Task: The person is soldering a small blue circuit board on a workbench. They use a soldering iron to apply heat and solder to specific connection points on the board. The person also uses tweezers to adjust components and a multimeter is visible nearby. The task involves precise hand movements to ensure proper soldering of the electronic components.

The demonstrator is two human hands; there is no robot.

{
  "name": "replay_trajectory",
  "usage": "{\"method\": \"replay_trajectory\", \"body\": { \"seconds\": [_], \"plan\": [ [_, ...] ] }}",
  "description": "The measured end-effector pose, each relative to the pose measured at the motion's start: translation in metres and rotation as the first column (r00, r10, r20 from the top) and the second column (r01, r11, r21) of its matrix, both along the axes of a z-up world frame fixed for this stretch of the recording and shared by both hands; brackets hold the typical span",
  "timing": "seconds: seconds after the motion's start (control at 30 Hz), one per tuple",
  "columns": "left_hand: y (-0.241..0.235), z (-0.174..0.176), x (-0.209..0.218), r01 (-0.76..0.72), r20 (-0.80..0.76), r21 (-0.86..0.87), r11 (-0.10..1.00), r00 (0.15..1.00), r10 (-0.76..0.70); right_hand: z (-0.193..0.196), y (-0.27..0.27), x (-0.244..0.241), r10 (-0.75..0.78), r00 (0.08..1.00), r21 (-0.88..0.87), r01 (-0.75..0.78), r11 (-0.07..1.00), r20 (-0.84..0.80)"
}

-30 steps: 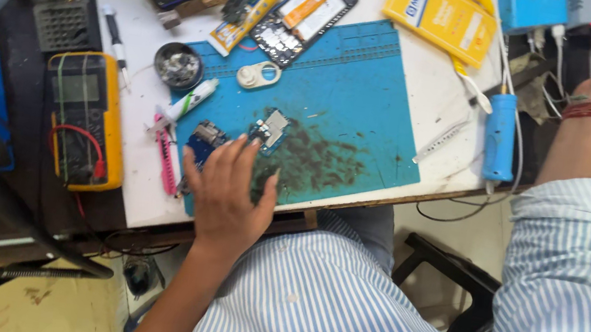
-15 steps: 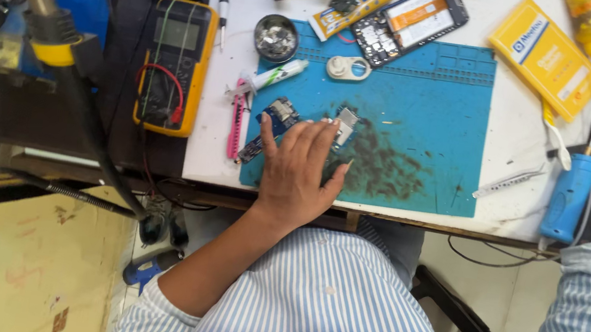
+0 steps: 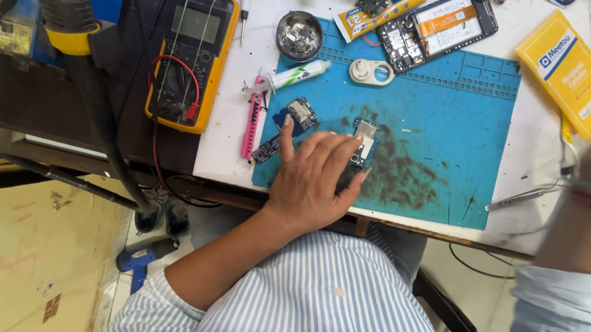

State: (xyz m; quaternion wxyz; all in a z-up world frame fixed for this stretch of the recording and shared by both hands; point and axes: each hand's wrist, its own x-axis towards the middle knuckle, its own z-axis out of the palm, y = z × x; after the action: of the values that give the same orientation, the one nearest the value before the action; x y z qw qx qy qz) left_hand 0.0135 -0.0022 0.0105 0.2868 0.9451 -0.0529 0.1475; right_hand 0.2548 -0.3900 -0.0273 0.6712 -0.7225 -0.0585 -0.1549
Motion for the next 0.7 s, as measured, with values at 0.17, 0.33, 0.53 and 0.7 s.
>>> {"method": "replay_trajectory", "body": {
  "seconds": [0.17,0.33,0.53,0.7],
  "plan": [
    [0.003,0.005,0.0,0.012,0.022,-0.053,0.999,1.0,-0.011,0.06,0.201,-0.055,0.448,0.892,-0.561,-0.401,0.724,-0.059],
    [0.006,0.004,-0.002,0.015,0.045,-0.09,0.996,0.999,-0.011,0.097,0.289,-0.067,0.686,0.725,-0.773,-0.4,0.493,0.063],
    [0.006,0.001,-0.003,0.048,0.046,-0.085,0.995,0.998,-0.044,0.088,0.309,-0.043,0.704,0.687,-0.906,-0.163,0.39,0.179],
    [0.006,0.0,-0.003,0.049,0.051,-0.058,0.997,0.998,-0.046,0.077,0.311,-0.027,0.705,0.692,-0.919,-0.163,0.36,0.153]
  ]
}}
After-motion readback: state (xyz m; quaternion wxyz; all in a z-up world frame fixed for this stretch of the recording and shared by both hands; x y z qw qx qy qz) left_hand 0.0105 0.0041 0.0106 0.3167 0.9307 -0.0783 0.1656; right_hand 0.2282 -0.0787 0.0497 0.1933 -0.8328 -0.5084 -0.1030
